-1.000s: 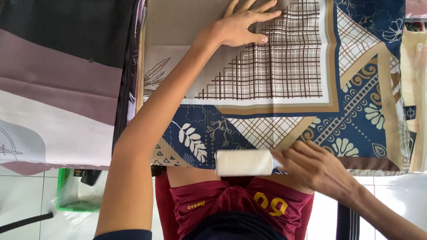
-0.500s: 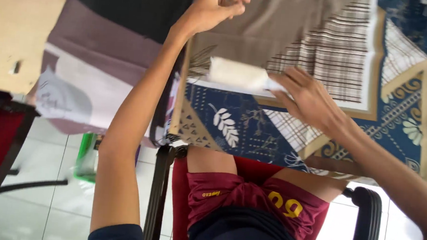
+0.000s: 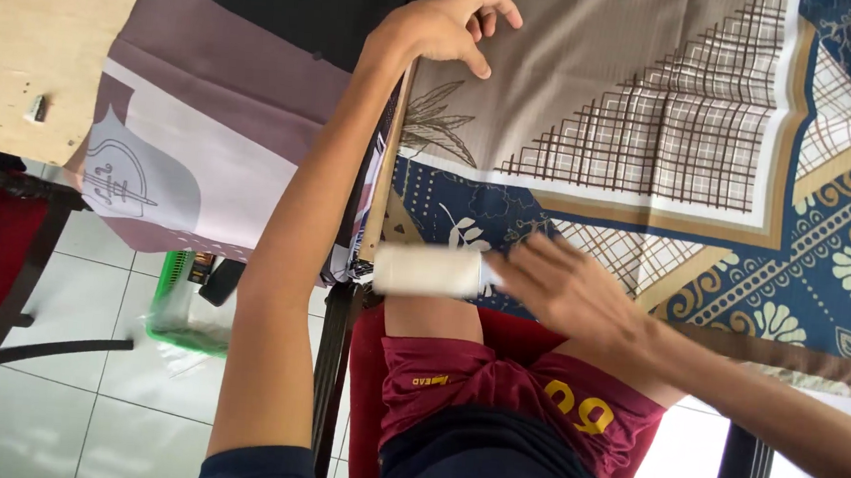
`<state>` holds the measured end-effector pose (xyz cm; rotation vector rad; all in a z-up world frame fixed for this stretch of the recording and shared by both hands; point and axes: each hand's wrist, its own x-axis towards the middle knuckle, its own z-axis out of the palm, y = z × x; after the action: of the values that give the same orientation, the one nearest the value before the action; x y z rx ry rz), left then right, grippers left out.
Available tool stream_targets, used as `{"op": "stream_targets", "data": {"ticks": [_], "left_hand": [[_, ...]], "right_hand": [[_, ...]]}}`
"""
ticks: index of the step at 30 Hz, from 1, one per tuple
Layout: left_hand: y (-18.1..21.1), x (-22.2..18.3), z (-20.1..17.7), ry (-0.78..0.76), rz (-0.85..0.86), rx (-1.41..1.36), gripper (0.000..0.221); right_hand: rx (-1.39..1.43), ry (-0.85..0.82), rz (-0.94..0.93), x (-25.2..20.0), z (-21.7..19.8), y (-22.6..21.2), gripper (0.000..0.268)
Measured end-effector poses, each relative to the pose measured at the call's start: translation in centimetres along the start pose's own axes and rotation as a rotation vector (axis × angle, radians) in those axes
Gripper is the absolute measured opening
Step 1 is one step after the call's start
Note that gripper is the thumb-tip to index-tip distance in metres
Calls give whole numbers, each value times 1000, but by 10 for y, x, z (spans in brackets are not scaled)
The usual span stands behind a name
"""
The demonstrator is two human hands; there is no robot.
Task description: Using a lint roller to clean a piece of fabric and then folding it neatly on a table.
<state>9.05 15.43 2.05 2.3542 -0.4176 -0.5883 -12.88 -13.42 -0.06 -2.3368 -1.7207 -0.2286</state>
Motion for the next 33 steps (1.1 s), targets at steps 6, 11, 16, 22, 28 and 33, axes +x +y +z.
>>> {"op": "stream_targets", "data": {"ticks": [6, 11, 16, 22, 28, 33], "left_hand": [[6, -2, 2, -11, -51, -34, 64], [18, -7, 1, -16, -106, -2, 65], [16, -5, 3, -16, -125, 36, 64], [19, -3, 3, -29, -155, 30, 65], [19, -7, 2, 5, -132, 4, 66], [20, -9, 3, 22, -136, 30, 64]], "right_hand": [[44, 37, 53, -3, -35, 9, 30], [-107, 98, 207, -8, -16, 40, 25], [-87, 31, 117, -31, -8, -2, 36], [-23, 27, -48, -37, -22, -19, 39], [31, 113, 187, -15, -8, 19, 28], [-79, 35, -2, -20, -8, -7, 34]]}}
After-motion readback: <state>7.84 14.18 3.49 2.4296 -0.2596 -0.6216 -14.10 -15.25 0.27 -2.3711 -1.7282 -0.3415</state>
